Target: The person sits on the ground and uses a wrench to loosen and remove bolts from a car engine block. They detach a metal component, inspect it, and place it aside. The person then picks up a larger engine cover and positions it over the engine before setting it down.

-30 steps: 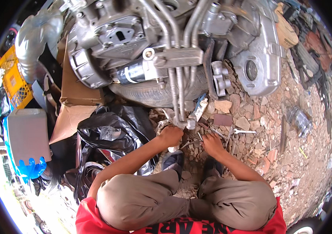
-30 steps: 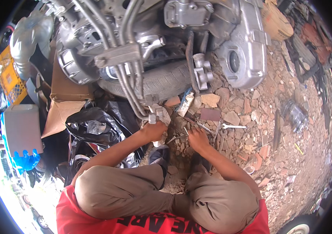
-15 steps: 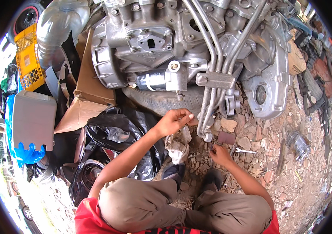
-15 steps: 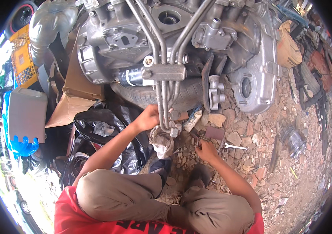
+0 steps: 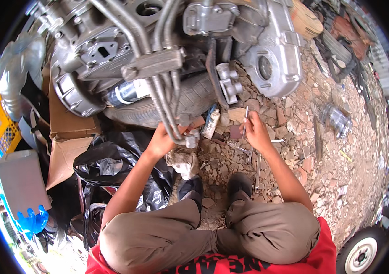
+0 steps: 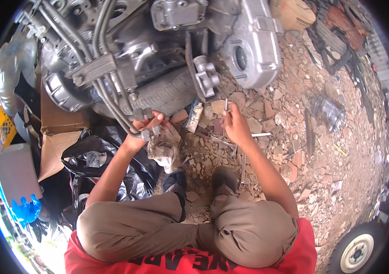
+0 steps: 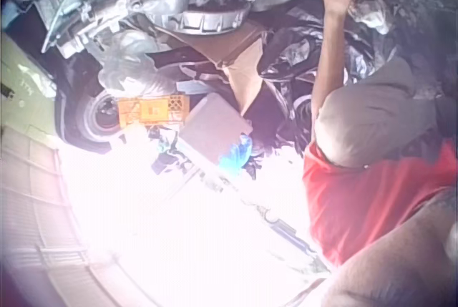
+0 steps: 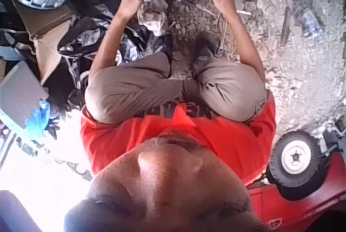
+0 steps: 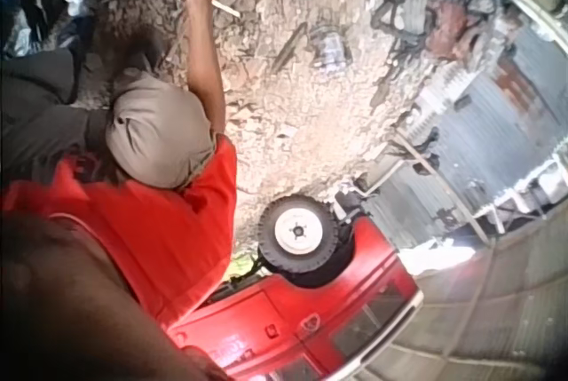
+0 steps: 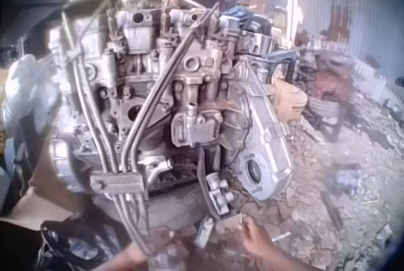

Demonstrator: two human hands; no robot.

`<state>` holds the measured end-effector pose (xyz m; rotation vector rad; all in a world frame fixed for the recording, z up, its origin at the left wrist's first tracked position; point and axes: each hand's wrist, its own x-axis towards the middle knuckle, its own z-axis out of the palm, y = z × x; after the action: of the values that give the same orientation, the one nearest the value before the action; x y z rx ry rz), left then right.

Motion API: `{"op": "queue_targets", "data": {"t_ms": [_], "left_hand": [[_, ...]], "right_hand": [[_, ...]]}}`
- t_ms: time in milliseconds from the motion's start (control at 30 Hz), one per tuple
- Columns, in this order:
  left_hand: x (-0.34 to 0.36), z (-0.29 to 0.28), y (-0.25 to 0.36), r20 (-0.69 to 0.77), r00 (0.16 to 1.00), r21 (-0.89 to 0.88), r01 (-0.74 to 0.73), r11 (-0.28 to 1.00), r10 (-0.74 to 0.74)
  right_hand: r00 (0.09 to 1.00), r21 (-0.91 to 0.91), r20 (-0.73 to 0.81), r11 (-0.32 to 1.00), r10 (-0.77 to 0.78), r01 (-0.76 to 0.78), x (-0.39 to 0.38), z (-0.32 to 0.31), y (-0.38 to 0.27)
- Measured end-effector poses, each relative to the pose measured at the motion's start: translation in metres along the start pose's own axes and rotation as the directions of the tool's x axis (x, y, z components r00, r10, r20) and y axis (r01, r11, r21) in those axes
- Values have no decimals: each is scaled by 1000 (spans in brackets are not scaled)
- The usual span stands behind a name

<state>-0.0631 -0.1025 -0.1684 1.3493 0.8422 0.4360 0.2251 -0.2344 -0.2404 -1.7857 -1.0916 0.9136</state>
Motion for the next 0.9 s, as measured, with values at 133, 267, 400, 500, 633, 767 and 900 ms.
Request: {"op": "queue_targets", "data": {"t_ms": [133, 267, 400, 500, 633, 767, 900], "left_hand": [[-2, 13, 9, 87, 996, 15, 1, 1000, -3], [-4, 13, 20, 81, 993, 27, 84, 996, -86], [-6, -1, 44, 82, 980, -234, -159, 959, 182], [3, 4, 79, 51, 970, -450, -191, 872, 239], [-1, 17, 127, 41, 893, -541, -357, 761, 447], [-14, 30, 156, 184, 833, -281, -464, 840, 522], [-15, 37, 151, 210, 838, -156, -480, 863, 504]], "right_hand": [[1000, -131, -8, 991, 27, -28, -2, -11, -5], [989, -528, -65, 846, -129, 76, -15, -24, 25], [996, -247, -79, 969, -41, 21, -15, -28, -5], [991, 117, -13, 985, 130, -128, -10, -26, -30], [993, -71, -117, 997, -26, 18, 17, -7, -65], [867, -284, -306, 907, -394, 312, 41, 20, -78], [832, -245, -301, 881, -465, 404, 68, 21, -77]]}}
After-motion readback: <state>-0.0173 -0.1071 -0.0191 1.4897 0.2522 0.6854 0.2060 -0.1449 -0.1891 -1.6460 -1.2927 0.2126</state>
